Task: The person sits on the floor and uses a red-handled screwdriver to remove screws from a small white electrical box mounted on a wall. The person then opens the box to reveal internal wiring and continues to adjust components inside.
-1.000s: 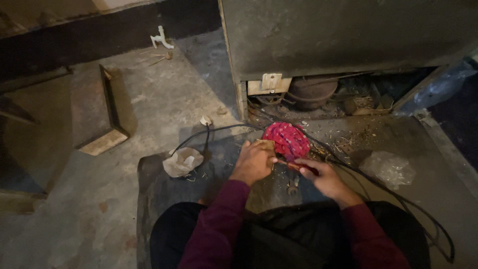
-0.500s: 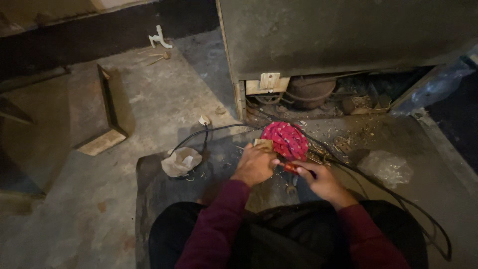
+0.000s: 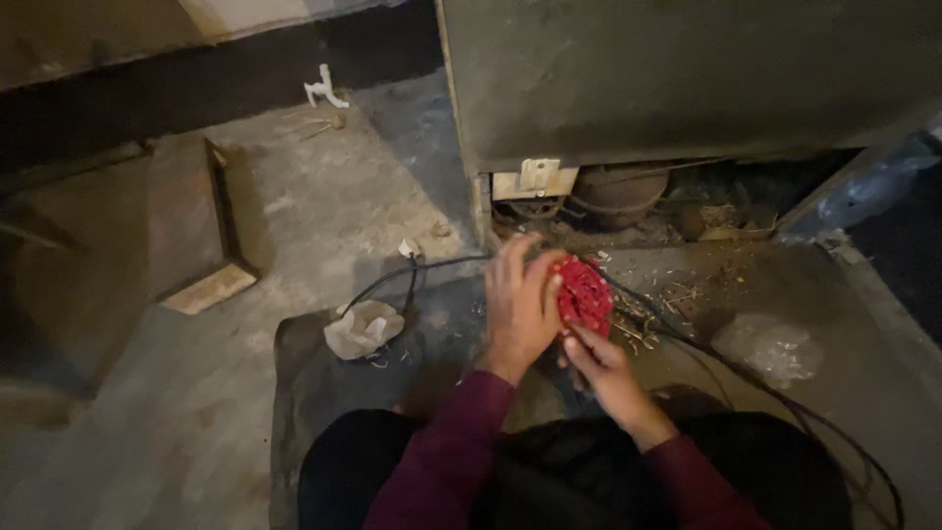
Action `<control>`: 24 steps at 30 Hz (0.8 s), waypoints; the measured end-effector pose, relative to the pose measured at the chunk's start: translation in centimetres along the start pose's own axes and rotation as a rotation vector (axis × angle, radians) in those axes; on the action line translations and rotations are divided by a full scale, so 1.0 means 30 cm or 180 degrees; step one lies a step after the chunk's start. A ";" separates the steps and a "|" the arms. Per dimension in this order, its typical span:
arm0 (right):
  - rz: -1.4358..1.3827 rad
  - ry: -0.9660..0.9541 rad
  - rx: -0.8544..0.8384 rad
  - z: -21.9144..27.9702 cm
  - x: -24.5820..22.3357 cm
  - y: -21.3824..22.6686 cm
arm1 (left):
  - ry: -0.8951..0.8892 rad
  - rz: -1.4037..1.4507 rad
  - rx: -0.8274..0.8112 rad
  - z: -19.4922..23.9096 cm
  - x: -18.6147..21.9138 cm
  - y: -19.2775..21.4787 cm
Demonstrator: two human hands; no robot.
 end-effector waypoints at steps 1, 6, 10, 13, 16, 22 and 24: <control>0.0026 0.0191 0.0185 -0.002 -0.007 -0.001 | 0.0236 -0.0023 0.0177 0.003 -0.022 -0.011; -0.0476 0.0277 0.0620 0.002 -0.014 0.038 | 0.1928 0.1995 -0.0030 0.094 -0.134 -0.200; -0.0575 0.0303 0.0731 0.005 -0.043 0.023 | 0.1299 0.2374 -0.0395 0.143 -0.118 -0.278; -0.0723 0.0204 0.0630 0.010 -0.057 0.011 | 0.1500 0.2434 -0.0339 0.155 -0.116 -0.292; -0.0485 0.0302 0.0729 0.009 -0.081 0.003 | 0.1766 0.2446 -0.0464 0.147 -0.122 -0.275; -0.0549 0.0510 0.0581 0.003 -0.103 -0.008 | 0.1830 0.2563 -0.0471 0.128 -0.108 -0.256; -0.0645 0.0356 0.0651 0.006 -0.094 -0.007 | 0.1754 0.2515 -0.0456 0.128 -0.102 -0.249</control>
Point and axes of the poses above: each hand's wrist, its own z-axis away from the middle knuckle, its own y-axis out of the back of the hand, x = y × z, the point moved 4 cm from there along -z, towards the middle knuckle, and after that the axes turned 7 degrees about -y, right-handed, at the moved point
